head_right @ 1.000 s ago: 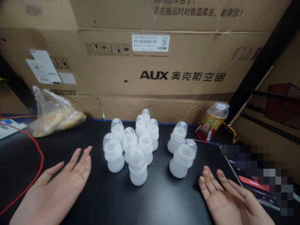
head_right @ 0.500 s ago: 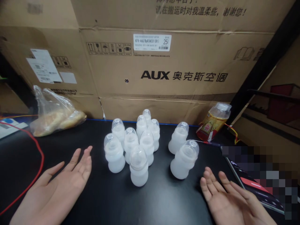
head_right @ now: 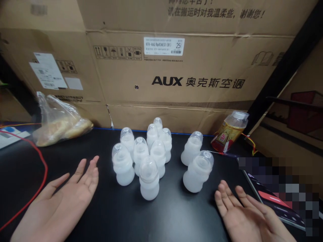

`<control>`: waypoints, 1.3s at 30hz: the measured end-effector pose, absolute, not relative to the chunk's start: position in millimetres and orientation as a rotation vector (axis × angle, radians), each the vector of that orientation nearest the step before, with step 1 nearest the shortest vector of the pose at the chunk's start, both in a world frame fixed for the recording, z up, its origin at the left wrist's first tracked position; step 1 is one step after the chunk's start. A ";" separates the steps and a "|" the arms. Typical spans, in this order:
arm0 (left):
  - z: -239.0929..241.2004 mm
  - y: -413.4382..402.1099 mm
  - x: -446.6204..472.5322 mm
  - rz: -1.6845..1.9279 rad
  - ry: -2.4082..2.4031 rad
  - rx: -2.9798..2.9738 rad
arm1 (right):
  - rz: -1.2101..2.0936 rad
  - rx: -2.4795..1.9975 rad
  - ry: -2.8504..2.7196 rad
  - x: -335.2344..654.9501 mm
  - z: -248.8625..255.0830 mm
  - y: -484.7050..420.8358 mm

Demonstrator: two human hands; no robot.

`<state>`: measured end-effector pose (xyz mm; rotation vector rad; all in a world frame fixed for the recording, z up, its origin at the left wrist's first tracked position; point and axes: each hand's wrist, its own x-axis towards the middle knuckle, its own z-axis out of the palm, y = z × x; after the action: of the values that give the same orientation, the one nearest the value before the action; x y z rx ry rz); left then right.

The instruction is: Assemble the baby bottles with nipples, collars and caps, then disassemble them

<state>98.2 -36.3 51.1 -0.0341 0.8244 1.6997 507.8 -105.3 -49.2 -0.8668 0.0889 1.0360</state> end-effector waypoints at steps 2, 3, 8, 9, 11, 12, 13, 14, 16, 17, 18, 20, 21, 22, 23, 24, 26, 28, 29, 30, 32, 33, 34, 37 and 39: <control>52.3 -36.2 99.0 1.697 0.831 -0.036 | 1.025 -0.870 0.089 503.0 -45.1 -104.0; 53.0 -36.2 99.6 1.694 0.835 -0.035 | 1.020 -0.873 0.088 501.5 -43.6 -103.5; 52.2 -36.0 100.3 1.689 0.838 -0.014 | 1.031 -0.882 0.096 503.2 -42.1 -102.9; 51.9 -36.0 100.0 1.697 0.832 0.002 | 1.028 -0.883 0.102 503.9 -41.8 -102.7; 52.5 -36.5 100.2 1.714 0.827 0.058 | 1.035 -0.886 0.114 504.5 -40.8 -102.3; 53.4 -37.0 101.0 1.723 0.838 0.086 | 1.032 -0.889 0.119 504.4 -40.1 -102.0; 54.6 -37.8 102.4 1.741 0.860 0.117 | 1.024 -0.891 0.123 504.2 -39.5 -101.9; 55.6 -38.9 104.2 1.768 0.884 0.164 | 1.018 -0.890 0.124 504.0 -38.9 -101.8; 55.7 -41.5 108.6 1.866 0.937 0.333 | 1.024 -0.885 0.120 504.2 -38.3 -102.1; 54.2 -42.9 110.6 1.923 0.963 0.449 | 1.028 -0.882 0.118 504.5 -38.2 -102.4; 51.5 -44.2 112.2 1.968 0.980 0.569 | 1.039 -0.883 0.117 504.8 -38.2 -102.8; 43.0 -46.5 113.6 1.968 1.000 0.771 | 1.038 -0.884 0.123 504.9 -38.2 -103.5; 38.0 -47.3 113.4 1.930 1.009 0.838 | 1.033 -0.880 0.129 504.5 -38.1 -103.7; 33.0 -48.1 112.9 1.877 1.013 0.894 | 1.026 -0.878 0.138 503.7 -38.0 -103.7; 28.7 -48.9 112.3 1.826 1.021 0.946 | 1.022 -0.883 0.151 502.8 -37.7 -103.6; 25.6 -49.8 112.0 1.779 1.034 0.994 | 1.024 -0.886 0.157 501.7 -37.3 -103.4; 23.5 -52.3 113.6 1.716 1.074 1.057 | 1.033 -0.885 0.152 499.8 -35.8 -102.7; 26.9 -56.0 119.3 1.690 1.122 1.044 | 1.035 -0.887 0.146 498.8 -33.8 -102.2; 30.0 -58.0 123.4 1.697 1.141 1.014 | 1.039 -0.892 0.151 498.9 -32.8 -102.1; 33.4 -59.9 127.8 1.715 1.156 0.970 | 1.042 -0.904 0.166 499.3 -32.0 -102.2; 39.2 -62.4 135.5 1.759 1.174 0.892 | 1.042 -0.932 0.204 500.8 -31.2 -102.3; 40.8 -62.7 138.0 1.771 1.180 0.882 | 1.044 -0.930 0.206 501.5 -31.2 -102.3; 41.3 -62.2 139.4 1.763 1.189 0.905 | 1.044 -0.918 0.197 501.7 -31.2 -102.1; 35.4 -56.9 138.4 1.708 1.234 1.037 | 1.047 -0.892 0.149 498.4 -28.7 -100.5; 26.9 -52.3 136.4 1.660 1.258 1.100 | 1.027 -0.911 0.161 494.0 -25.1 -99.5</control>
<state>136.4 -52.3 26.9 1.1005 1.2582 1.6603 494.0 -99.5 -25.1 -0.9106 0.1612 1.0274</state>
